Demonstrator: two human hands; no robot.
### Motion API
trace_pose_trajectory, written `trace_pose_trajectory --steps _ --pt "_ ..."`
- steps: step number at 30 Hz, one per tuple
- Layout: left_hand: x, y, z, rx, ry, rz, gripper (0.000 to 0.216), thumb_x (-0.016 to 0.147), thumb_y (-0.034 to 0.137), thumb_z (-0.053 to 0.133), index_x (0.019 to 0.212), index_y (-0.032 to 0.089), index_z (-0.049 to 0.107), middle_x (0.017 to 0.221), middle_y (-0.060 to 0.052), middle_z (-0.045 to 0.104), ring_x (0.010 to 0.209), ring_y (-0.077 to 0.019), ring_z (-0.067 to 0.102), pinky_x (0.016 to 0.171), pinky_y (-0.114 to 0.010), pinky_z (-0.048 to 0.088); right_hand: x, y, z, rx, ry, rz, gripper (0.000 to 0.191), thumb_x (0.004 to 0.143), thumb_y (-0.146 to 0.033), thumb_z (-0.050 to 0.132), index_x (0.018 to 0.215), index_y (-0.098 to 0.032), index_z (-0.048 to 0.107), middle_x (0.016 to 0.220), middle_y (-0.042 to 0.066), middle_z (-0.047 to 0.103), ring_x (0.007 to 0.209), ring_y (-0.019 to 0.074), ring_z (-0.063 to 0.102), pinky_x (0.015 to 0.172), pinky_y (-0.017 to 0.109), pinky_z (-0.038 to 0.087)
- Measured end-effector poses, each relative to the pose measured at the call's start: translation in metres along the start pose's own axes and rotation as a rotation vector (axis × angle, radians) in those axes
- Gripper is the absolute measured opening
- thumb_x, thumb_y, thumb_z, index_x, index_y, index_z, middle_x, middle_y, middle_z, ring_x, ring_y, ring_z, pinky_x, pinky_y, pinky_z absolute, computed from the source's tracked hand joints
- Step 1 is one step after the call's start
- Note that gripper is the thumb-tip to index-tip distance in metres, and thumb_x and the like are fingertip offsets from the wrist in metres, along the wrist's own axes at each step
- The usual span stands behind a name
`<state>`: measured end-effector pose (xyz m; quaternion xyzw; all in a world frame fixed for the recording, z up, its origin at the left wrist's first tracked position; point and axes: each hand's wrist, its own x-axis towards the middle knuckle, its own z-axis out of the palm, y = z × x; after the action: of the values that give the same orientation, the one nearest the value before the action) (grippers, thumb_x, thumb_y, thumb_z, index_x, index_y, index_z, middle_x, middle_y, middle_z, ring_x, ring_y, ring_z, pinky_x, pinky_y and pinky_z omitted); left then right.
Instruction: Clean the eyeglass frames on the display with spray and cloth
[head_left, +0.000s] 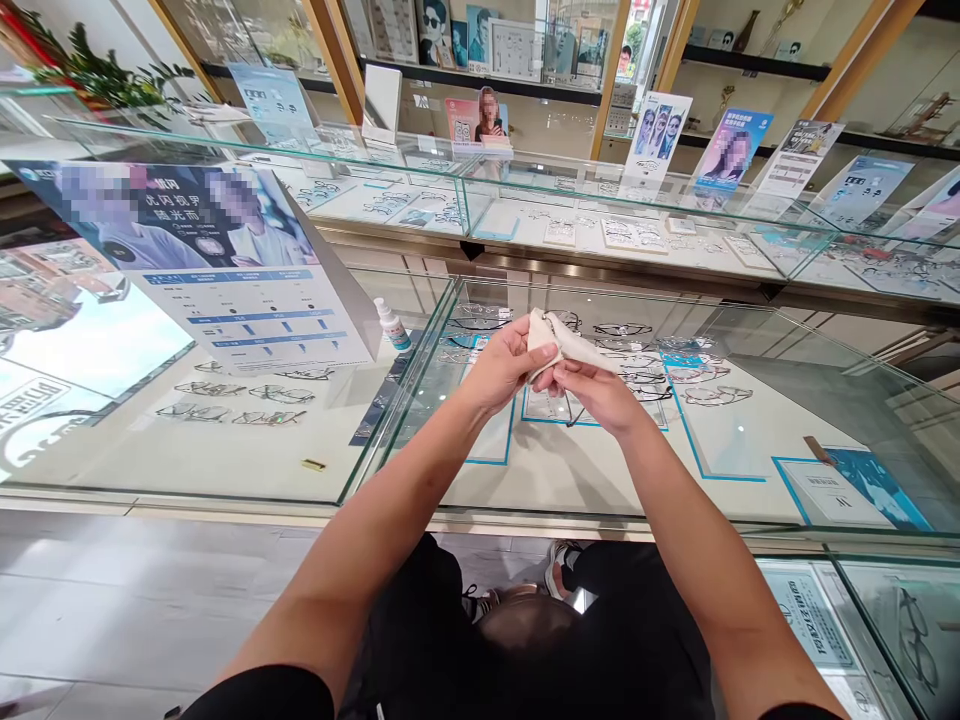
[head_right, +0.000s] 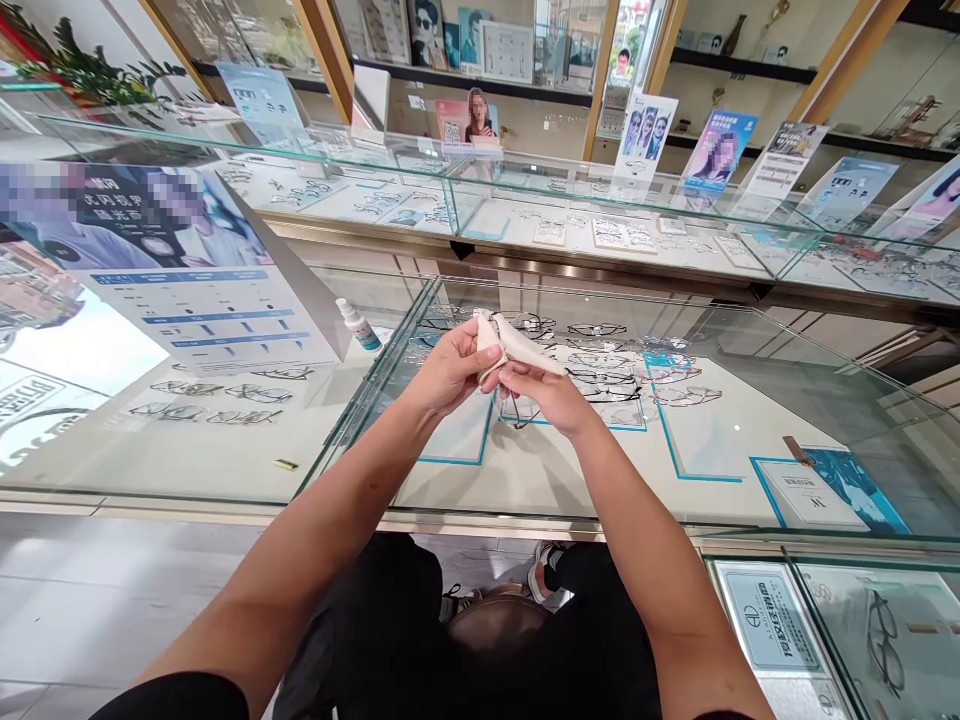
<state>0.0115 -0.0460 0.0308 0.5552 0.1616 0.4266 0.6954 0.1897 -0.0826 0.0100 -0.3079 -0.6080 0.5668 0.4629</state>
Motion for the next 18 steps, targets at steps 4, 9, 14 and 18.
trace_pose_trajectory --steps 4,9,14,18 --pt "0.002 -0.006 0.003 -0.002 0.101 0.03 0.051 0.085 0.066 0.083 0.092 0.021 0.06 0.055 0.004 0.061 0.038 -0.0113 0.05 0.047 -0.028 0.048 0.0 0.001 0.005 -0.02 -0.002 0.013 0.037 0.088 -0.059 0.08 0.08 -0.023 0.077 0.089 0.005 0.078 0.08 0.0202 0.059 0.08 0.037 0.049" --pt "0.004 -0.005 -0.002 -0.082 0.049 -0.029 0.051 0.088 0.067 0.079 0.089 0.019 0.062 0.053 0.001 0.06 0.048 -0.0178 0.061 0.058 -0.033 0.055 -0.001 -0.001 -0.002 -0.018 0.001 0.024 0.035 0.093 -0.056 0.077 0.085 -0.022 0.081 0.095 0.006 0.079 0.083 0.0196 0.057 0.084 0.037 0.048" --pt "0.004 -0.001 -0.006 -0.145 -0.074 -0.035 0.045 0.082 0.045 0.092 0.105 0.018 0.065 0.066 0.001 0.065 0.06 -0.0158 0.064 0.069 -0.032 0.056 0.0 0.0 -0.007 0.047 0.05 0.022 0.038 0.09 -0.059 0.079 0.088 -0.022 0.085 0.094 0.007 0.077 0.084 0.0204 0.058 0.083 0.036 0.049" --pt "0.003 -0.004 -0.004 -0.055 -0.074 0.002 0.043 0.084 0.046 0.091 0.103 0.018 0.063 0.061 0.003 0.064 0.053 -0.0133 0.06 0.065 -0.029 0.053 0.001 0.005 -0.005 0.073 0.045 0.001 0.034 0.09 -0.056 0.08 0.089 -0.023 0.084 0.09 0.005 0.076 0.082 0.0202 0.059 0.078 0.035 0.048"
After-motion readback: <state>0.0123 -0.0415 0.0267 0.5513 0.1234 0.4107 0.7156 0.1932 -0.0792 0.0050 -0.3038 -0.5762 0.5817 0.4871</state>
